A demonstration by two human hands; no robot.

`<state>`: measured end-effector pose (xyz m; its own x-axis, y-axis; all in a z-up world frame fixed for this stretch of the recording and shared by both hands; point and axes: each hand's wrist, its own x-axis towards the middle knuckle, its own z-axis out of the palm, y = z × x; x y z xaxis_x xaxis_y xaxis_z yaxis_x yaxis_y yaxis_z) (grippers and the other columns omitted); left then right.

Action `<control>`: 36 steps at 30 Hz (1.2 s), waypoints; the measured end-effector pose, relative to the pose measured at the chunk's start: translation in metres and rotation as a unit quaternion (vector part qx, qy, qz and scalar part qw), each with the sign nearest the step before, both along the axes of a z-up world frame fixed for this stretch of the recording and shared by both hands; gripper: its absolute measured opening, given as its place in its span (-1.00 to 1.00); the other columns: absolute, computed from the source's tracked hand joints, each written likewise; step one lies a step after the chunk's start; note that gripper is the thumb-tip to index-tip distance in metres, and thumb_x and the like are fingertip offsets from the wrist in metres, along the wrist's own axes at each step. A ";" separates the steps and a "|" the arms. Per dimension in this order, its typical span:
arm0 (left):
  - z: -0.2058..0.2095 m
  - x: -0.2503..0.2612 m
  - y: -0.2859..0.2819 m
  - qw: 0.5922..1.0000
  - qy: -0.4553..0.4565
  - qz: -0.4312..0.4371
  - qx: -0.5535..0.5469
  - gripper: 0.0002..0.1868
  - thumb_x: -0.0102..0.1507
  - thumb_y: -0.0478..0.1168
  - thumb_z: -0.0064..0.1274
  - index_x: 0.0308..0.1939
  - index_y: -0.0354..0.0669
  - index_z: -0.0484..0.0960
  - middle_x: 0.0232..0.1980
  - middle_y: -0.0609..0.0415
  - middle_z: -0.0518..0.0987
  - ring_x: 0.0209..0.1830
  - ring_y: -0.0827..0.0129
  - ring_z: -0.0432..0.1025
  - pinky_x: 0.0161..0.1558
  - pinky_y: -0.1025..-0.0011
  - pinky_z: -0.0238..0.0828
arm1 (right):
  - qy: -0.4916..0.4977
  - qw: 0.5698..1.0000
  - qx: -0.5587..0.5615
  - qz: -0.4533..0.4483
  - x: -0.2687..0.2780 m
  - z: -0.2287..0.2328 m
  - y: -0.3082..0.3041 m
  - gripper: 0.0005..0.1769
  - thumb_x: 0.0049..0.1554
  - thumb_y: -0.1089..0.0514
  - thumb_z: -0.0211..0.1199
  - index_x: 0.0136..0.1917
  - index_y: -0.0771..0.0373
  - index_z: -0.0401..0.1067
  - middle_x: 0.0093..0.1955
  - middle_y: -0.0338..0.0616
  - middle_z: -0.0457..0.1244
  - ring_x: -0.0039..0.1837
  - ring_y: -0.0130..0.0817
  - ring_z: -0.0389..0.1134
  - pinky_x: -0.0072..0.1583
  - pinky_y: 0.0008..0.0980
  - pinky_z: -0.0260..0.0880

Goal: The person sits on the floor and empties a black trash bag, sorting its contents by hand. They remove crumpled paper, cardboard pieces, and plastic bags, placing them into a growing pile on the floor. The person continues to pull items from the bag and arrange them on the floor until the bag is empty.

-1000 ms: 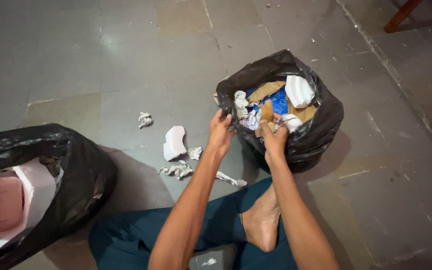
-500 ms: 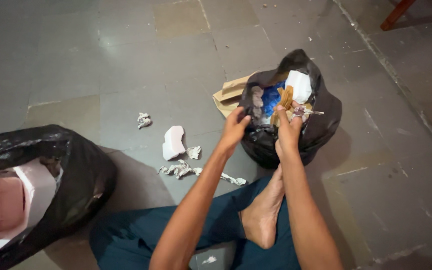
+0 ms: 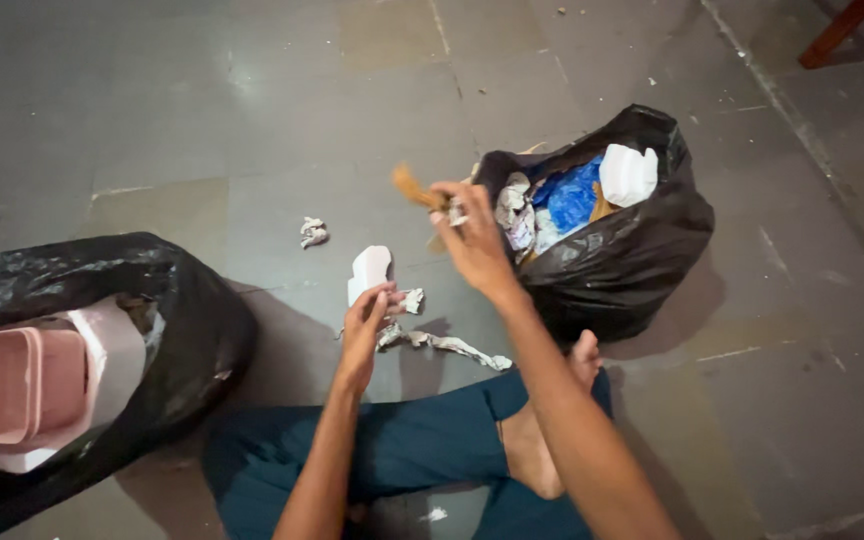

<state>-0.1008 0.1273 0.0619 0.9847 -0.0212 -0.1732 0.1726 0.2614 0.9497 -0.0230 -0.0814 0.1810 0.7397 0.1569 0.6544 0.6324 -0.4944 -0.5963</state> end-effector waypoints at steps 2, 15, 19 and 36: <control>-0.022 -0.007 0.019 1.000 0.006 0.029 -0.009 -0.60 0.41 -0.07 -0.06 0.24 -0.20 0.56 0.07 0.00 0.67 -0.05 0.39 0.54 -0.04 0.43 0.40 | 0.081 0.997 0.017 0.003 0.011 -0.033 0.023 -0.75 0.28 0.13 0.22 0.23 0.15 0.42 0.09 0.02 0.27 0.13 -0.13 0.37 0.16 -0.22 0.41; -0.095 0.017 0.037 0.981 -0.018 0.153 0.121 -0.59 0.30 -0.13 0.17 0.20 -0.14 0.55 0.13 0.02 0.59 0.00 0.35 0.46 -0.03 0.42 0.47 | 0.264 0.954 -0.145 -0.008 0.002 -0.145 0.047 0.11 -0.15 -0.13 0.57 0.46 0.35 0.09 0.32 0.33 0.05 0.23 0.30 0.24 0.23 -0.02 0.31; -0.086 0.014 0.034 0.936 -0.091 0.178 0.291 -0.55 0.25 -0.14 0.23 0.20 -0.13 0.58 0.20 -0.04 0.48 0.12 0.28 0.41 0.02 0.34 0.43 | 0.229 0.961 -0.132 -0.083 -0.013 -0.058 0.030 -0.38 -0.02 -0.11 0.49 0.19 0.27 0.44 0.14 0.08 0.33 0.04 0.00 0.45 0.07 -0.13 0.45; -0.046 0.012 0.057 0.935 0.026 0.134 -0.328 -0.26 0.36 0.32 -0.25 0.43 -0.08 0.32 0.29 -0.12 0.49 0.26 0.08 0.41 0.23 0.19 0.29 | 0.252 0.914 -0.272 -0.164 0.091 -0.142 -0.125 -0.13 -0.18 -0.06 0.63 0.33 0.07 0.32 0.19 0.39 0.17 0.21 0.31 0.25 0.23 -0.02 0.33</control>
